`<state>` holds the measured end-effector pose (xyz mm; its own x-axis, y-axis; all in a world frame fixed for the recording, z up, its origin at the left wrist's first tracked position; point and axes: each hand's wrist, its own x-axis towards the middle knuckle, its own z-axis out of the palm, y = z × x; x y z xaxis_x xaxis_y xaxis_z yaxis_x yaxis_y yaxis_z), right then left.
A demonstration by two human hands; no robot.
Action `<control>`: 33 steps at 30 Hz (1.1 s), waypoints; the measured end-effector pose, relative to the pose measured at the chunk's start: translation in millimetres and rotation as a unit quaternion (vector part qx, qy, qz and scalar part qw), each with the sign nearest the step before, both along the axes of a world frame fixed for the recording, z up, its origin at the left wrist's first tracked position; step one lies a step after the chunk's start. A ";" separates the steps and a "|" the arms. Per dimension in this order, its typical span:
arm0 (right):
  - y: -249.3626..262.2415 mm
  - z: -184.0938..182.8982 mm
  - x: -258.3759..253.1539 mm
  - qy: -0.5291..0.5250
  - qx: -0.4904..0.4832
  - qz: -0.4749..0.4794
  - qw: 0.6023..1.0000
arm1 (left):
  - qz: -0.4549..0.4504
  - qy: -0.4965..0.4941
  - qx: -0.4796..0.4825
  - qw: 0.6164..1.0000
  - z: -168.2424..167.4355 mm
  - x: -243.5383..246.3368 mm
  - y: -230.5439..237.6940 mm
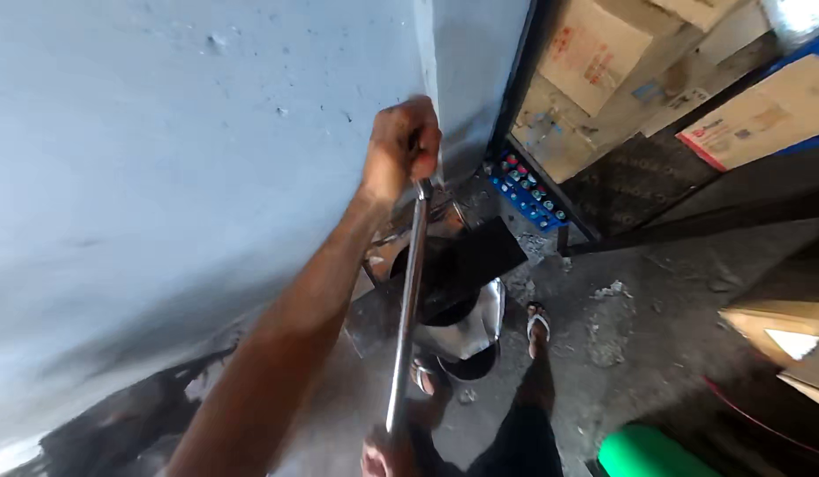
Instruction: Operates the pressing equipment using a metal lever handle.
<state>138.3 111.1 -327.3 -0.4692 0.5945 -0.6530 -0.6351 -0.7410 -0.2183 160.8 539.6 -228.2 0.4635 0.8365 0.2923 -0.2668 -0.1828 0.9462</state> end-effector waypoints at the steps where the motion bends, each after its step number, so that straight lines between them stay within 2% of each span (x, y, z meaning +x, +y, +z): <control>1: -2.1 -5.9 2.7 0.036 0.032 0.028 0.998 | 0.053 0.025 -0.005 0.998 0.6 -0.3 -8.4; 4: 20.4 -17.3 47.5 0.042 0.183 0.164 0.968 | 0.164 0.087 -0.097 0.978 -1.1 -26.1 -60.0; 5: 29.4 -20.6 74.9 0.027 0.213 0.199 0.956 | 0.184 0.124 -0.133 0.966 -11.5 -46.8 -95.2; 7: 44.6 -43.0 139.8 -0.062 0.226 0.183 0.955 | 0.206 0.220 -0.200 0.932 -46.3 -101.5 -189.4; 9: 92.3 -63.7 213.6 -0.199 0.210 0.130 0.948 | 0.262 0.308 -0.300 0.864 -58.4 -128.0 -287.4; 11: 154.5 -66.9 271.8 -0.303 0.206 0.127 0.922 | 0.301 0.354 -0.393 0.793 -41.6 -106.5 -366.4; 12: 195.9 -62.5 285.4 -0.332 0.227 0.140 0.905 | 0.320 0.370 -0.404 0.773 -32.3 -89.0 -386.9; 14: 284.4 -37.7 285.2 -0.368 0.319 0.138 0.862 | 0.336 0.440 -0.382 0.740 -28.2 -56.9 -390.8; 15: 322.5 -17.7 274.6 -0.375 0.380 0.123 0.837 | 0.331 0.508 -0.388 0.694 -26.1 -42.2 -383.2; 16: 355.3 7.2 256.4 -0.374 0.443 0.094 0.809 | 0.329 0.575 -0.409 0.627 -23.4 -27.5 -373.9; 18: 405.4 64.9 207.6 -0.339 0.540 0.049 0.769 | 0.362 0.648 -0.431 0.512 -25.9 -7.0 -360.4; 20: 433.2 108.0 153.8 -0.291 0.603 0.057 0.740 | 0.405 0.679 -0.420 0.445 -32.9 0.1 -356.9; 22: 436.0 124.9 119.0 -0.266 0.608 0.158 0.731 | 0.422 0.689 -0.407 0.426 -37.9 3.6 -361.8; 25: 435.8 128.6 113.7 -0.255 0.613 0.233 0.711 | 0.438 0.688 -0.385 0.432 -32.2 -3.6 -362.8; 29: 434.0 129.5 117.5 -0.266 0.617 0.246 0.699 | 0.452 0.646 -0.421 0.448 -25.8 -5.9 -366.1; 31: 423.0 131.8 124.4 -0.279 0.605 0.233 0.709 | 0.447 0.633 -0.420 0.473 -30.5 -7.4 -374.0; 33: 414.7 131.8 124.9 -0.278 0.583 0.205 0.735 | 0.463 0.641 -0.367 0.489 -40.5 -9.5 -387.4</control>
<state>263.2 525.8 -195.5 -0.6185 0.7852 0.0301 0.0168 0.0515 -0.9985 151.3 152.2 -268.7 -0.8057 0.5224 -0.2791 0.5081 0.8518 0.1276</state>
